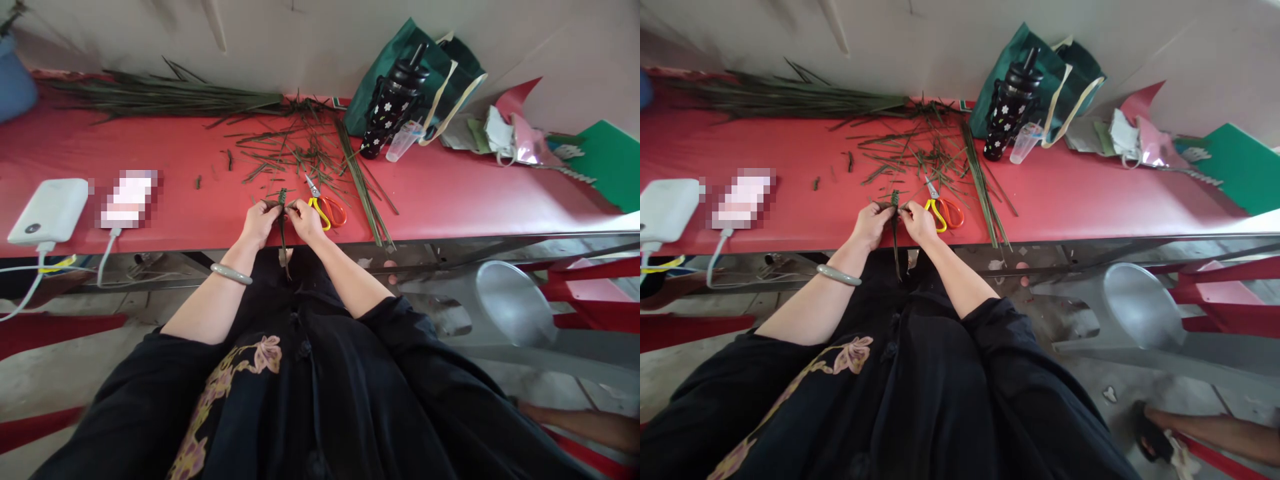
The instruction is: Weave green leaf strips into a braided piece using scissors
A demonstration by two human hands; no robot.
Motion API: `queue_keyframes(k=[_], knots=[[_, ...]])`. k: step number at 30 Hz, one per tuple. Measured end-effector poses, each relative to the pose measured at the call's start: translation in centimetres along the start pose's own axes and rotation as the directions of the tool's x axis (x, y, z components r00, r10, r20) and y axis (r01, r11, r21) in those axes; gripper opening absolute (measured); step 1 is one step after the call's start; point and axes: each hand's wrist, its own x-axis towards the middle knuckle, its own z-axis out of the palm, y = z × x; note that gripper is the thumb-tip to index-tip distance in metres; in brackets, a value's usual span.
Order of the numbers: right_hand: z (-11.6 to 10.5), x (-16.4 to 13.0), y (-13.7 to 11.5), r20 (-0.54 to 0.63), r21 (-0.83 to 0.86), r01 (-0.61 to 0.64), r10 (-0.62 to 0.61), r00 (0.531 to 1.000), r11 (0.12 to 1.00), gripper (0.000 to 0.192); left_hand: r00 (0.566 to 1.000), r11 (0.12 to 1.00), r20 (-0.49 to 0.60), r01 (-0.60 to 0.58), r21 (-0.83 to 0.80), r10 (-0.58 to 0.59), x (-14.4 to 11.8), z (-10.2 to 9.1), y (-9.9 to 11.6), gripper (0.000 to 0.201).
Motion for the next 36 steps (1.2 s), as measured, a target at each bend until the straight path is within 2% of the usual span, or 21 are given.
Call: queue_keyframes(k=[9,18,36], knots=[[0.0,-0.15,-0.07,-0.005,-0.001,0.009,-0.009,1.0,1.0,0.019,1.0,1.0,-0.024,-0.006,0.018,0.006,0.04,0.08,0.02,0.018],[0.12,-0.08,0.04,-0.008,-0.032,0.001,-0.002,1.0,0.999,0.018,1.0,0.999,-0.002,-0.028,0.044,0.028,0.34,-0.24,-0.32,0.023],[0.03,-0.25,-0.46,-0.02,-0.017,-0.007,0.007,1.0,1.0,0.017,1.0,0.999,-0.016,-0.012,0.033,0.012,0.24,-0.02,-0.19,0.018]])
